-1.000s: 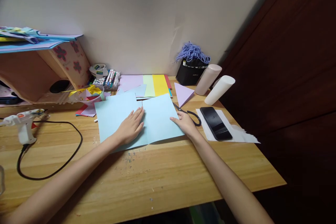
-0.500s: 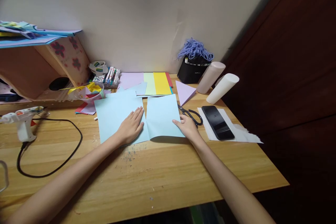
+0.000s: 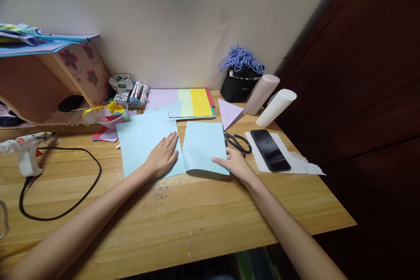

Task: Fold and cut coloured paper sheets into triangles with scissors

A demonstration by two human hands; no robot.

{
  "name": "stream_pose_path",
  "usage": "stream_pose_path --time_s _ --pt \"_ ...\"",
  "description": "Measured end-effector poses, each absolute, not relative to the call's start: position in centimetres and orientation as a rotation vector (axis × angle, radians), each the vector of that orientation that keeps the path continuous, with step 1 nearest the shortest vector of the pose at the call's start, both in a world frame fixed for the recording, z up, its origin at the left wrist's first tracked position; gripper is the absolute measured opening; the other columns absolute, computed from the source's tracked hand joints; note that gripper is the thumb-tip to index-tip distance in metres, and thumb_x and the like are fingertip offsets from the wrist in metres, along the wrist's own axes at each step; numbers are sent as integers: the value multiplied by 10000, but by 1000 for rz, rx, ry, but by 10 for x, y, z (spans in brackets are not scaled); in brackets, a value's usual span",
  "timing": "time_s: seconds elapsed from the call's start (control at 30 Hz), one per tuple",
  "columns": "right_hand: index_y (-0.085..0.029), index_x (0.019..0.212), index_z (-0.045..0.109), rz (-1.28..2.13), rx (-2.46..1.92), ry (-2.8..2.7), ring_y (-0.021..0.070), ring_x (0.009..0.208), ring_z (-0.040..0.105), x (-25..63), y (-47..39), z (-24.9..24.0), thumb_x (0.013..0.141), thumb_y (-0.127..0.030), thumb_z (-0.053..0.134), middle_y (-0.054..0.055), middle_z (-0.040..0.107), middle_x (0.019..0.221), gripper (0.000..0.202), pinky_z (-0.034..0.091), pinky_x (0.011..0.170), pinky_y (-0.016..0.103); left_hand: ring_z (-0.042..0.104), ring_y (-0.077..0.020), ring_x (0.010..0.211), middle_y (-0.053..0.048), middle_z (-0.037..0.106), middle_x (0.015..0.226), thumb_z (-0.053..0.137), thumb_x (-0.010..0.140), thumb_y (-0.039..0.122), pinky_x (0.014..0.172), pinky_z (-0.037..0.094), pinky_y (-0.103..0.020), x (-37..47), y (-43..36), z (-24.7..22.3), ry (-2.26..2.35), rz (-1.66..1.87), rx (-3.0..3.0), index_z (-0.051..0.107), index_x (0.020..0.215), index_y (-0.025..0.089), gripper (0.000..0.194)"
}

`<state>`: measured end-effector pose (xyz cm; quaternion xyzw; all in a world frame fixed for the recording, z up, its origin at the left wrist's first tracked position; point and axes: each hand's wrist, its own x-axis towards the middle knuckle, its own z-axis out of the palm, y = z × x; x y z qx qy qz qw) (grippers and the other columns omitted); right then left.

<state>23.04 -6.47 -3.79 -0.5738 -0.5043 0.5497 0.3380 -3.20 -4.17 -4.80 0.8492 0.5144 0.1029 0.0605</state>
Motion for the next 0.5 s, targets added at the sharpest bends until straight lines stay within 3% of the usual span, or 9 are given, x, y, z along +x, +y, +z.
stream_pose_path --time_s 0.5 --pt "-151 977 564 1314 -1641 -1094 257 773 658 242 -101 -36 584 -320 731 88 697 840 459 554 653 343 126 -189 1315 -105 151 1435 199 878 359 1079 141 -363 -34 -40 -51 1552 300 2561 165 1362 75 562"
